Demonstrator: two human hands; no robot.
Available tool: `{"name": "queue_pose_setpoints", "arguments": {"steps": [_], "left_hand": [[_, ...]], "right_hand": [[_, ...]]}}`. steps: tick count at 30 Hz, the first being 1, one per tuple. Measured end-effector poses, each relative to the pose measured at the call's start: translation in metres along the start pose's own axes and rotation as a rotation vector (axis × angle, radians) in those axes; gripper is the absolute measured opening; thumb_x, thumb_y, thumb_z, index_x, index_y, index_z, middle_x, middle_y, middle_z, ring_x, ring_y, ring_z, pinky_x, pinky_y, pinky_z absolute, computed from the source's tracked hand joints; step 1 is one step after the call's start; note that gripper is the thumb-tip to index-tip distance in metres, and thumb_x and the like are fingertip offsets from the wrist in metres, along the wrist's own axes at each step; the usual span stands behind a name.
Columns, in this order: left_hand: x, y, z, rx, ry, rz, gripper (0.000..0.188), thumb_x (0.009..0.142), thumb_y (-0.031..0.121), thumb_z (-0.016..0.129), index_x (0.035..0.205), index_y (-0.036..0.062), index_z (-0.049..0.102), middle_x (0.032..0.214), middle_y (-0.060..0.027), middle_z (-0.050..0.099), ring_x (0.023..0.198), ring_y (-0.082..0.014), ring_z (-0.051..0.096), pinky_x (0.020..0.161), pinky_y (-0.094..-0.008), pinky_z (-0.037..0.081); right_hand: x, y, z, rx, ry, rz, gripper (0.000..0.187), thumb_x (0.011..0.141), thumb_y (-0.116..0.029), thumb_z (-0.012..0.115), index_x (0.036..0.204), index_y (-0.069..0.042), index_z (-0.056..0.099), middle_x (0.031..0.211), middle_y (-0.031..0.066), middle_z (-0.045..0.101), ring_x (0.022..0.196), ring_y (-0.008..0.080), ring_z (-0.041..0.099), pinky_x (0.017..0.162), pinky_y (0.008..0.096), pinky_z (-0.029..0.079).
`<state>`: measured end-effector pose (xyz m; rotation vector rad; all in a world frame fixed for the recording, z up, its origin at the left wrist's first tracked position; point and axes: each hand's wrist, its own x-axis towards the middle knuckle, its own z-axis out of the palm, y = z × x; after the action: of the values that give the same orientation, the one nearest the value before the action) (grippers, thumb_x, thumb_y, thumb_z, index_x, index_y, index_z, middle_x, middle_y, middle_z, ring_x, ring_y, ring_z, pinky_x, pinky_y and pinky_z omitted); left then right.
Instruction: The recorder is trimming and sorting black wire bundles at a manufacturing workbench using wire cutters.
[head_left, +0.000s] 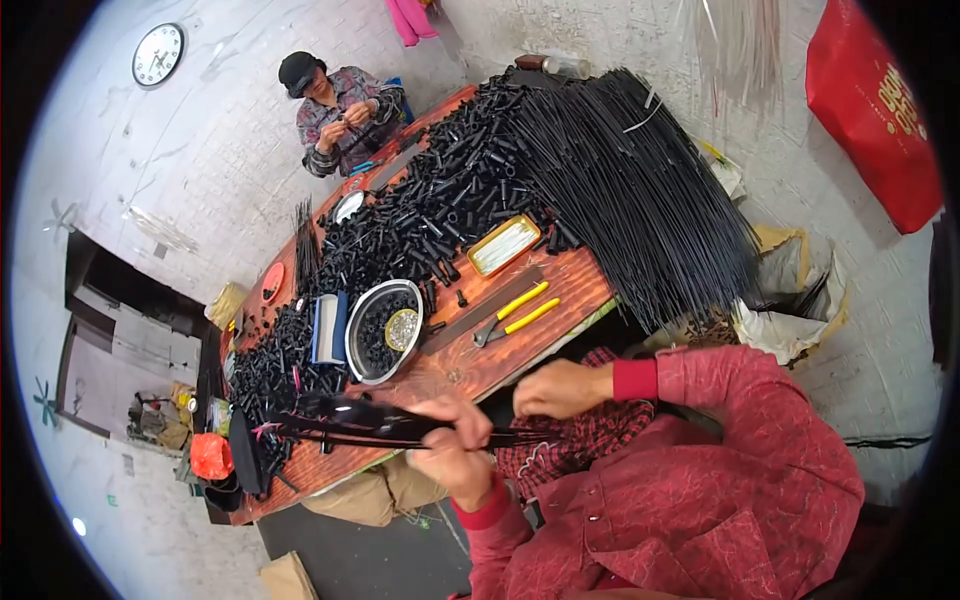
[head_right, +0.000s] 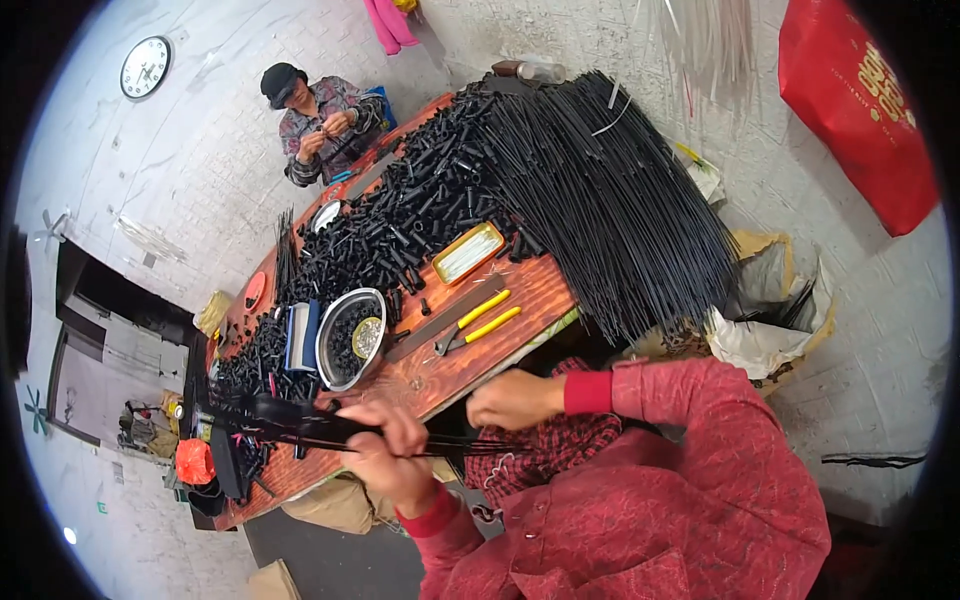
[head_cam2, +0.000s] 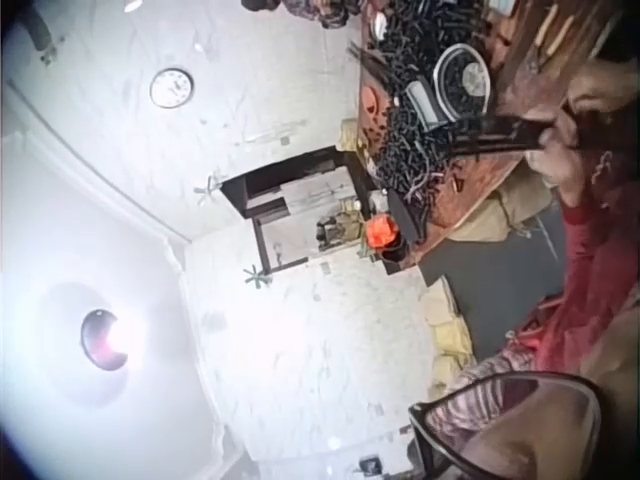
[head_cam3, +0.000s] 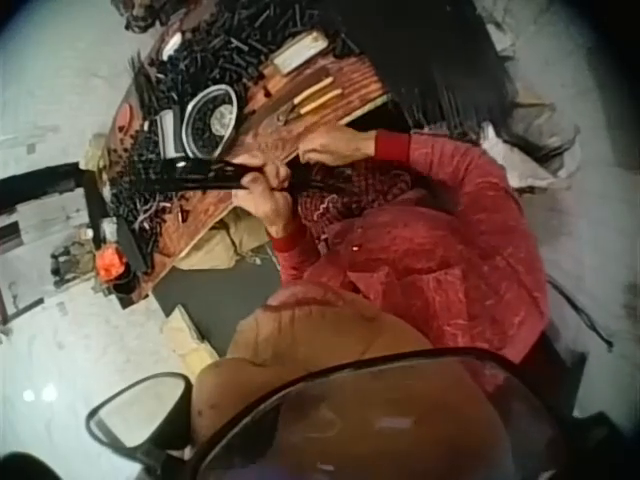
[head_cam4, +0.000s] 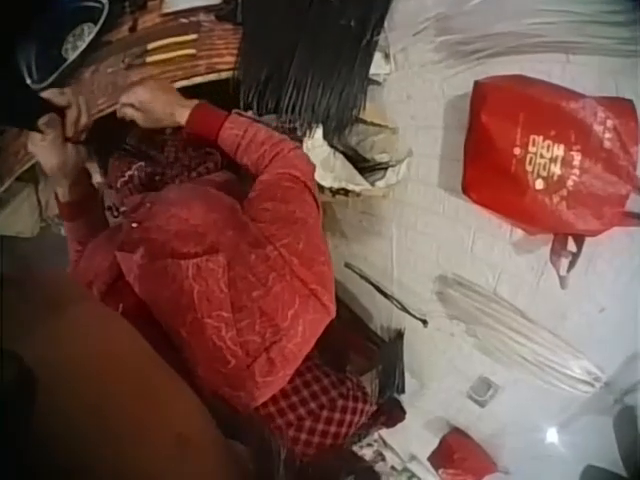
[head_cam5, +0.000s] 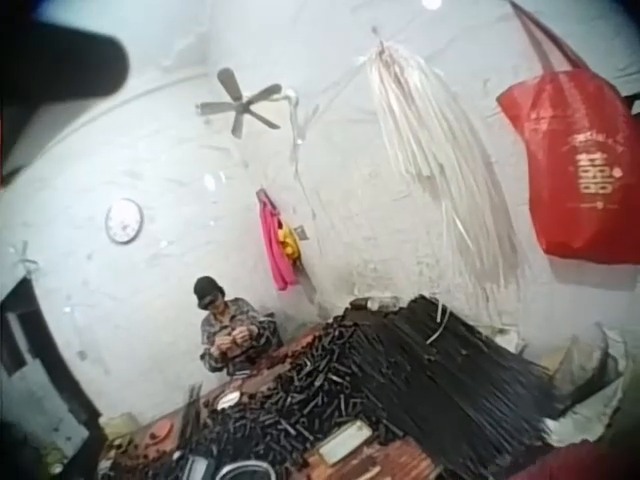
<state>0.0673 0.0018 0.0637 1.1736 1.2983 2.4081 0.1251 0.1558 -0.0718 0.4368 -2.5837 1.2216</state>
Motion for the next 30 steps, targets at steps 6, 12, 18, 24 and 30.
{"name": "queue_pose_setpoints", "arguments": {"steps": [6, 12, 18, 24, 30], "left_hand": [[0.005, 0.072, -0.030, 0.036, 0.036, 0.157, 0.037, 0.101, 0.047, 0.048, 0.099, 0.0095, 0.048, 0.060, 0.0049, 0.030, 0.044, -0.0042, 0.024, 0.036, -0.0209, 0.018], [-0.009, 0.137, -0.083, -0.120, 0.253, 0.414, 0.035, 0.104, 0.041, 0.043, 0.102, 0.0067, 0.048, 0.067, 0.0034, 0.033, 0.051, -0.0052, 0.026, 0.042, -0.0207, 0.025], [-0.033, 0.095, -0.149, -0.596, 0.494, 0.222, 0.032, 0.103, 0.036, 0.048, 0.091, 0.0063, 0.048, 0.072, 0.0009, 0.038, 0.059, -0.0105, 0.038, 0.053, -0.0257, 0.036], [-0.074, -0.010, -0.082, -1.000, 0.718, -0.399, 0.020, 0.095, 0.021, 0.062, 0.094, 0.0030, 0.054, 0.080, -0.0050, 0.052, 0.074, -0.0168, 0.052, 0.075, -0.0329, 0.050], [-0.097, -0.085, 0.013, -1.421, 0.233, -1.008, 0.036, 0.103, 0.041, 0.043, 0.110, 0.0082, 0.057, 0.111, -0.0110, 0.061, 0.106, -0.0319, 0.057, 0.099, -0.0464, 0.044]], "right_hand": [[-0.096, 0.040, 0.083, -0.088, -0.628, 0.492, 0.042, 0.092, -0.045, 0.053, 0.099, -0.006, 0.068, 0.099, 0.0164, 0.069, 0.095, 0.0378, 0.066, 0.080, 0.0492, 0.052], [-0.111, 0.030, 0.090, -0.103, -0.466, 0.392, 0.049, 0.090, -0.048, 0.060, 0.110, -0.004, 0.065, 0.104, 0.0180, 0.069, 0.098, 0.0335, 0.066, 0.084, 0.0443, 0.051], [-0.054, -0.057, 0.032, 0.634, -0.062, 0.255, 0.070, 0.081, -0.038, 0.077, 0.133, 0.000, 0.050, 0.122, 0.0154, 0.059, 0.113, 0.0267, 0.059, 0.097, 0.0377, 0.048], [-0.043, -0.113, -0.058, 0.512, 0.284, -0.231, 0.062, 0.091, -0.042, 0.066, 0.133, 0.001, 0.052, 0.130, 0.0163, 0.057, 0.123, 0.0299, 0.055, 0.103, 0.0412, 0.043], [-0.055, -0.100, -0.105, 0.831, 0.495, -0.371, 0.024, 0.098, -0.020, 0.055, 0.084, -0.003, 0.061, 0.076, 0.0084, 0.065, 0.070, 0.0207, 0.066, 0.066, 0.0321, 0.052]]}}
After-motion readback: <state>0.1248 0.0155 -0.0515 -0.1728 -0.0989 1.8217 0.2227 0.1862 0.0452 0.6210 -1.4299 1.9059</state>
